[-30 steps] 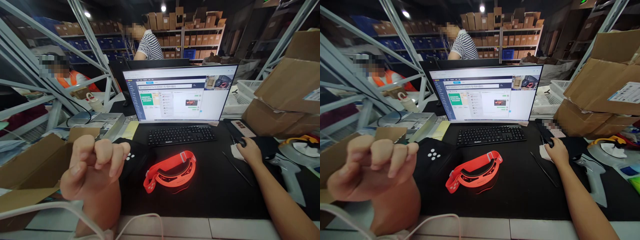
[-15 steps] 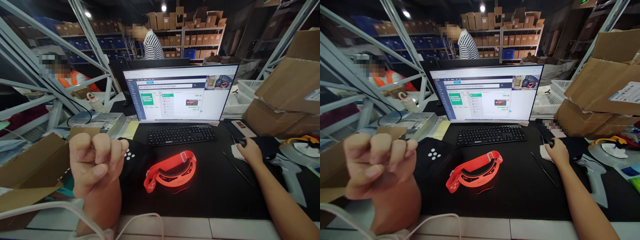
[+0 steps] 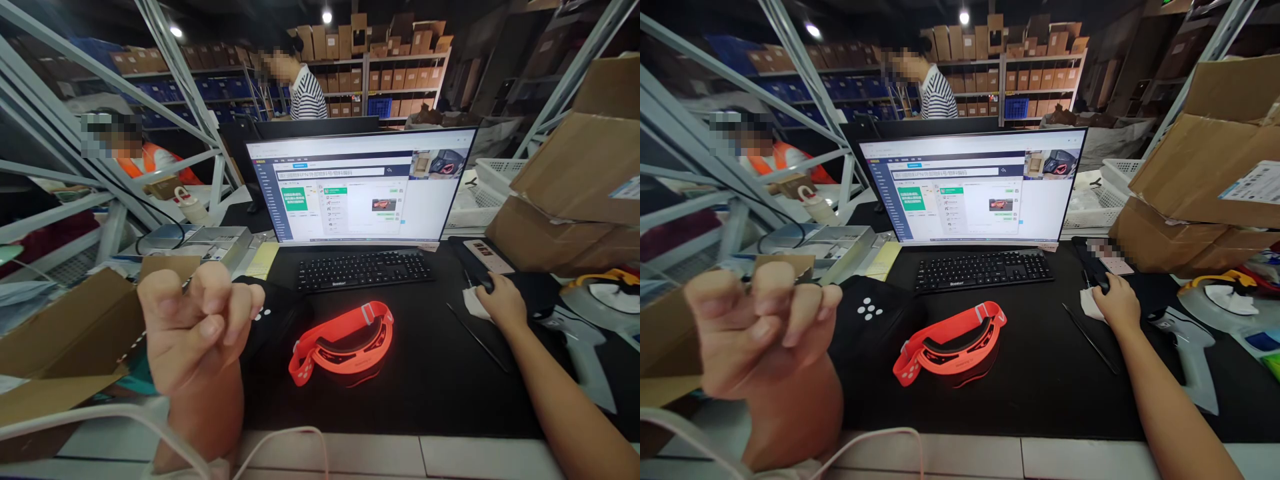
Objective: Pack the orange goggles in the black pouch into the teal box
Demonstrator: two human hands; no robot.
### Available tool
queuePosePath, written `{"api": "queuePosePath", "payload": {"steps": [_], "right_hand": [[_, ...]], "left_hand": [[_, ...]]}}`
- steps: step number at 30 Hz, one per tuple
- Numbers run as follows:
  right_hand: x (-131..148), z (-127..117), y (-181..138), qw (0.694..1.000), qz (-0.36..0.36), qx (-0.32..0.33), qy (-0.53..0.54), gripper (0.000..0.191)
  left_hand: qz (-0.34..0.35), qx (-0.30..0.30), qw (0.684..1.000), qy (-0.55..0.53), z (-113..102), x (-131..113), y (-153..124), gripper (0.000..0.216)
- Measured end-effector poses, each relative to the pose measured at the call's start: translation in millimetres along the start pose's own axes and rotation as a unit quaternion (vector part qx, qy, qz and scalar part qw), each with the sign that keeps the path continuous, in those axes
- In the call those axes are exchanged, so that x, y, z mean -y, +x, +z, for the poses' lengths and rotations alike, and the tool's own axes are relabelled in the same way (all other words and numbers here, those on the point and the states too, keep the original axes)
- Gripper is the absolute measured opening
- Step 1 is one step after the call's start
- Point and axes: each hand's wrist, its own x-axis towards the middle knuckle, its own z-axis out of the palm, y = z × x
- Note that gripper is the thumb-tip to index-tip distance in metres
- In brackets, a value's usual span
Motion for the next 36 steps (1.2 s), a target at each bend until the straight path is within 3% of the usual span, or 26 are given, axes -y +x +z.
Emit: {"api": "queuePosePath", "payload": {"steps": [4,10,14,18,20,25,28,33,36], "right_hand": [[-0.6,-0.2,-0.5,1.0,0.009,-0.005,-0.011,0.058],[0.5,-3.4,2.1,0.999,0.026,0.021,-0.013,0.059],[-0.8,-1.0,2.5,1.0,-0.009,0.018,-0.001,0.063],[-4.8,3.3,3.2,1.0,-0.03,0.008,0.005,0.058],[-6.5,4.2,3.8,1.0,-0.025,0.016,0.009,0.055],[-8.4,4.9,4.3,0.999,-0.031,0.013,0.014,0.059],[-8.3,5.6,4.1,0.999,-0.049,0.006,0.012,0.06],[-6.9,5.0,3.8,1.0,-0.01,0.02,0.01,0.059],[-7.1,5.5,3.6,1.0,-0.024,0.011,0.011,0.062]], "left_hand": [[-0.003,-0.08,0.997,0.006,10.0,-0.7,-2.6,0.038],[0.009,-0.081,0.996,0.026,13.3,-0.4,3.2,0.046],[0.015,-0.085,0.995,0.04,17.3,-0.6,4.5,0.046],[0.029,-0.131,0.989,0.066,16.9,-2.2,2.4,0.051],[0.033,-0.115,0.991,0.053,10.7,-2.0,2.0,0.053],[0.035,0.025,0.999,-0.022,-11.3,3.5,6.2,0.039],[0.043,0.06,0.996,-0.043,-17.0,6.7,7.6,0.033],[0.04,0.038,0.998,-0.032,-15.0,9.8,6.3,0.04],[0.052,0.03,0.998,-0.02,-12.9,11.0,5.9,0.043]]}}
